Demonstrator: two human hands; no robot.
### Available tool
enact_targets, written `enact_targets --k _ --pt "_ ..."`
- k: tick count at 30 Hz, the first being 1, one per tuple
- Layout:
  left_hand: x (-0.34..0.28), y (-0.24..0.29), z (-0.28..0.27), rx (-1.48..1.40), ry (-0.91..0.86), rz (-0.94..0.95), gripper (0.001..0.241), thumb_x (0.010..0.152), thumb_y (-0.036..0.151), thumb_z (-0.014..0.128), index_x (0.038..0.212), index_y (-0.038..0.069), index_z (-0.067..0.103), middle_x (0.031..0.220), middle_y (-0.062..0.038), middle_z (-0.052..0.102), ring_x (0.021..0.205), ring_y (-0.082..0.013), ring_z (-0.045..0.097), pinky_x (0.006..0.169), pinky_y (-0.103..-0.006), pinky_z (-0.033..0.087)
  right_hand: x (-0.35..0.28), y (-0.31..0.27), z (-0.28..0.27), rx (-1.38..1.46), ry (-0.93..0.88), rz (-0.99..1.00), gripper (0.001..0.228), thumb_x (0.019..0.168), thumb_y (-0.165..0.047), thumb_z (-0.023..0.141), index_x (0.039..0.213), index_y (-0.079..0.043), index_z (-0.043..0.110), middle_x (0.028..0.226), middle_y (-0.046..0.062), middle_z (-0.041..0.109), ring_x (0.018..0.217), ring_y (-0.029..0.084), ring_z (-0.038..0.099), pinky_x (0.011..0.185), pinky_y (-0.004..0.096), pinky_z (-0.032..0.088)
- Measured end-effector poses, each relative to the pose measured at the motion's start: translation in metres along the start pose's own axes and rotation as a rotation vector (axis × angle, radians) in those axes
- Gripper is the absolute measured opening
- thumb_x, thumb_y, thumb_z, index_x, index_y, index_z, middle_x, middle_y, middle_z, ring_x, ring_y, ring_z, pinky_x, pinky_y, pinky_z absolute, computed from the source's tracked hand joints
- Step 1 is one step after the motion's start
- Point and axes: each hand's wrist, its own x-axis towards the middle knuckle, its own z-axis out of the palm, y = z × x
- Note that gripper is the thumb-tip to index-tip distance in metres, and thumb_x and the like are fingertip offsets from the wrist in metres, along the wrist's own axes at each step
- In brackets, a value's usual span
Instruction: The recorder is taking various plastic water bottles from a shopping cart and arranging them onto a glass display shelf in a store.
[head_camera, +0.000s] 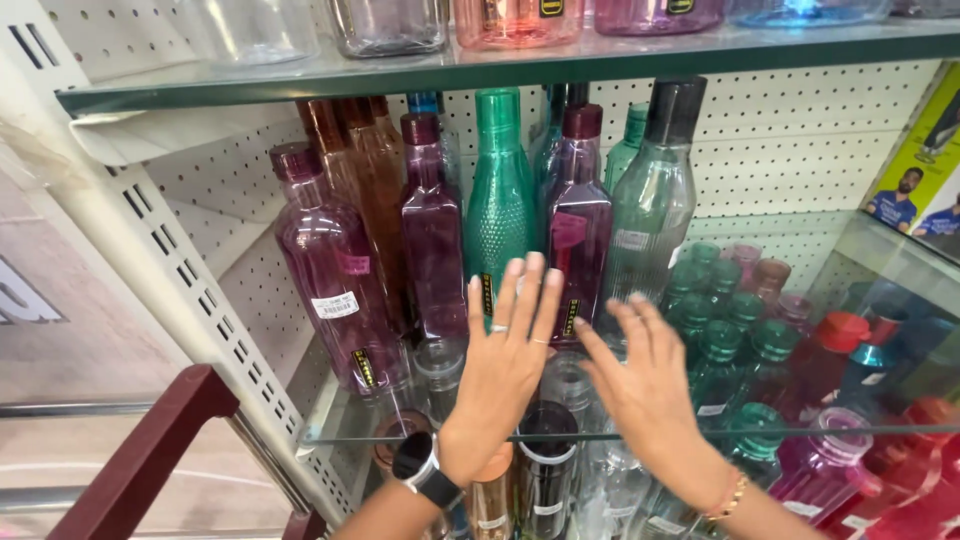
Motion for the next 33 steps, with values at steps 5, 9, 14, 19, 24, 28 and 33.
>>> enact_targets --k 5,9,14,19,24,28,33 --pt "0.001 -0.022 0.02 0.214 -0.114 0.214 0.088 0.079 0.009 0.065 0.158 0.002 0.028 0.165 -0.014 0.025 0.152 -0.0339 0.025 0.12 -0.0641 0.022 0.005 0.022 -0.008 -0.101 0.009 -0.101 0.068 0.076 -0.021 0.077 0.141 -0.021 0.057 0.151 0.027 0.031 0.141 0.054 0.029 0.102 0.058 0.042" --pt "0.0 -0.034 0.039 0.339 -0.14 0.239 0.085 0.081 0.002 0.062 0.159 -0.001 0.029 0.167 -0.015 0.024 0.154 -0.0329 0.024 0.122 -0.0608 0.023 0.006 0.03 0.0 -0.1 0.028 -0.041 0.069 0.076 -0.019 0.077 0.142 -0.022 0.055 0.152 0.029 0.028 0.141 0.053 0.03 0.106 0.057 0.043" --pt "0.008 -0.038 0.041 0.427 -0.188 0.225 0.079 0.081 0.002 0.06 0.155 -0.007 0.033 0.167 -0.019 0.022 0.155 -0.0343 0.021 0.122 -0.0592 0.023 0.012 0.035 0.01 -0.156 -0.059 0.091 0.057 0.081 -0.01 0.073 0.136 -0.02 0.059 0.141 0.02 0.039 0.136 0.044 0.043 0.091 0.045 0.058" --pt "0.011 -0.043 0.058 0.433 -0.158 0.195 0.075 0.084 0.004 0.059 0.154 -0.007 0.035 0.167 -0.02 0.022 0.155 -0.0338 0.019 0.122 -0.0586 0.023 0.021 0.035 0.013 -0.134 -0.154 0.218 0.051 0.086 -0.01 0.07 0.135 -0.02 0.058 0.138 0.021 0.04 0.129 0.042 0.046 0.072 0.044 0.061" --pt "0.015 -0.043 0.058 0.445 -0.172 0.185 0.075 0.084 0.005 0.058 0.155 -0.007 0.035 0.167 -0.02 0.022 0.155 -0.0332 0.019 0.122 -0.0575 0.023 0.019 0.039 0.015 -0.133 -0.174 0.215 0.058 0.084 -0.009 0.069 0.139 -0.018 0.054 0.137 0.021 0.04 0.126 0.042 0.047 0.073 0.044 0.061" --pt "0.016 -0.04 0.046 0.458 -0.177 0.181 0.077 0.083 0.005 0.06 0.155 -0.008 0.034 0.167 -0.021 0.021 0.155 -0.0338 0.019 0.123 -0.0562 0.023 0.019 0.038 0.014 -0.133 -0.165 0.208 0.06 0.084 -0.009 0.069 0.141 -0.018 0.053 0.136 0.021 0.041 0.125 0.042 0.048 0.077 0.045 0.06" --pt "0.007 -0.008 0.02 0.257 -0.207 0.113 0.082 0.081 0.008 0.065 0.153 -0.012 0.031 0.165 -0.025 0.021 0.154 -0.0378 0.02 0.122 -0.0567 0.022 0.006 0.028 0.003 -0.112 -0.157 0.261 0.056 0.087 -0.011 0.071 0.141 -0.018 0.056 0.133 0.021 0.044 0.121 0.042 0.05 0.076 0.045 0.058"
